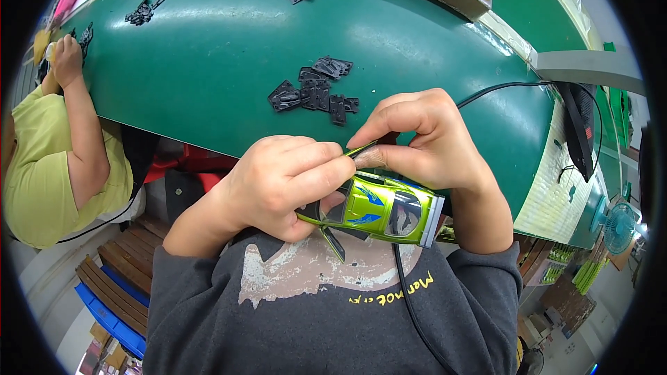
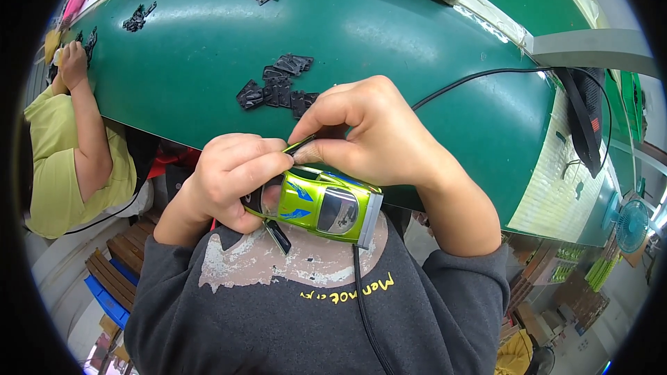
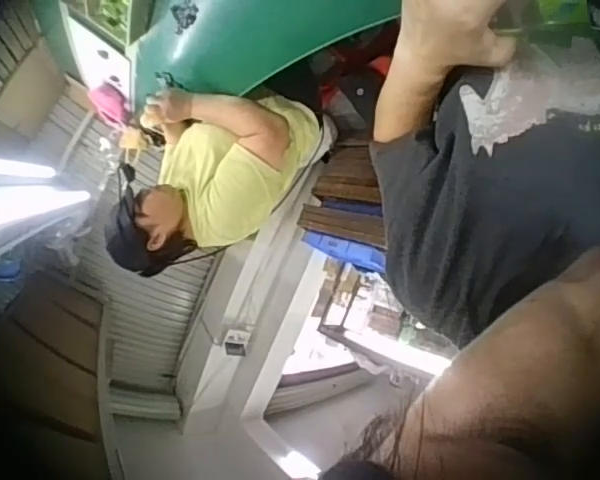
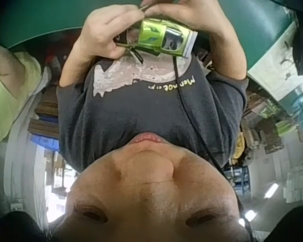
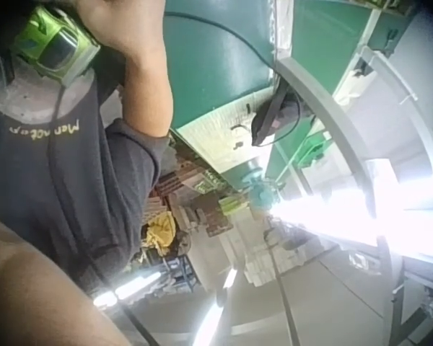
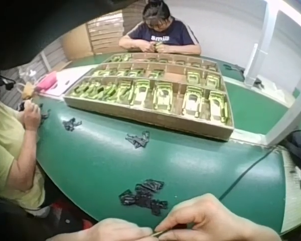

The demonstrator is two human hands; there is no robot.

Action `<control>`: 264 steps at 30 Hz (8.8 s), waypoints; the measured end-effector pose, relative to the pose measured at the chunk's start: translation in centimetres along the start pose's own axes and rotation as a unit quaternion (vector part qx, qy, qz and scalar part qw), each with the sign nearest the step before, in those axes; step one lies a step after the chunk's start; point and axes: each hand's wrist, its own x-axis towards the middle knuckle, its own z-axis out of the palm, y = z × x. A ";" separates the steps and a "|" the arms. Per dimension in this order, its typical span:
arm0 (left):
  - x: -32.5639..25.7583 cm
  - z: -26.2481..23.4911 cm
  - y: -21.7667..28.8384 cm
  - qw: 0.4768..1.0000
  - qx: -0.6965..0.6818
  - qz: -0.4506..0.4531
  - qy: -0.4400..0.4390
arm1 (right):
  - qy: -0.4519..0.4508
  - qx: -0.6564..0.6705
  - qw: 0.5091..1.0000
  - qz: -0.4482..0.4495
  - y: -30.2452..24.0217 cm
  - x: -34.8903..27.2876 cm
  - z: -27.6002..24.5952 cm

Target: The person takes toy car bodies one at a time from a tray and attaches black plastic components onto each car body by hand.

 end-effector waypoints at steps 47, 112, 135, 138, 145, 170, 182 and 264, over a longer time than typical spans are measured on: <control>-0.8 -1.0 -0.6 0.878 -0.387 -0.265 0.093 | 0.087 0.309 0.945 0.068 2.2 0.2 0.1; 27.9 -13.9 -22.4 0.856 -0.203 -0.463 0.110 | 0.368 -0.143 0.918 -0.041 2.4 0.5 -2.0; 31.7 -16.6 -32.3 0.790 0.376 -0.484 0.015 | 0.348 -0.132 0.927 0.033 3.3 0.3 -2.7; 30.3 -18.6 -29.1 0.830 0.363 -0.403 0.128 | 0.355 -0.113 0.927 0.026 3.2 0.2 -2.6; 16.8 -7.4 -9.0 0.920 -0.134 -0.257 0.264 | 0.359 -0.040 0.932 0.003 3.3 0.9 -1.4; 0.7 -2.5 0.6 0.967 0.235 -0.055 -0.077 | 0.046 0.028 0.998 0.034 0.5 0.0 -0.4; 1.1 -1.2 0.3 0.967 0.139 -0.076 -0.197 | -0.101 -0.303 0.946 -0.061 -0.5 -0.8 1.3; 0.5 0.4 -2.9 0.910 0.143 -0.265 0.285 | 0.214 0.265 0.927 0.156 2.1 1.4 2.4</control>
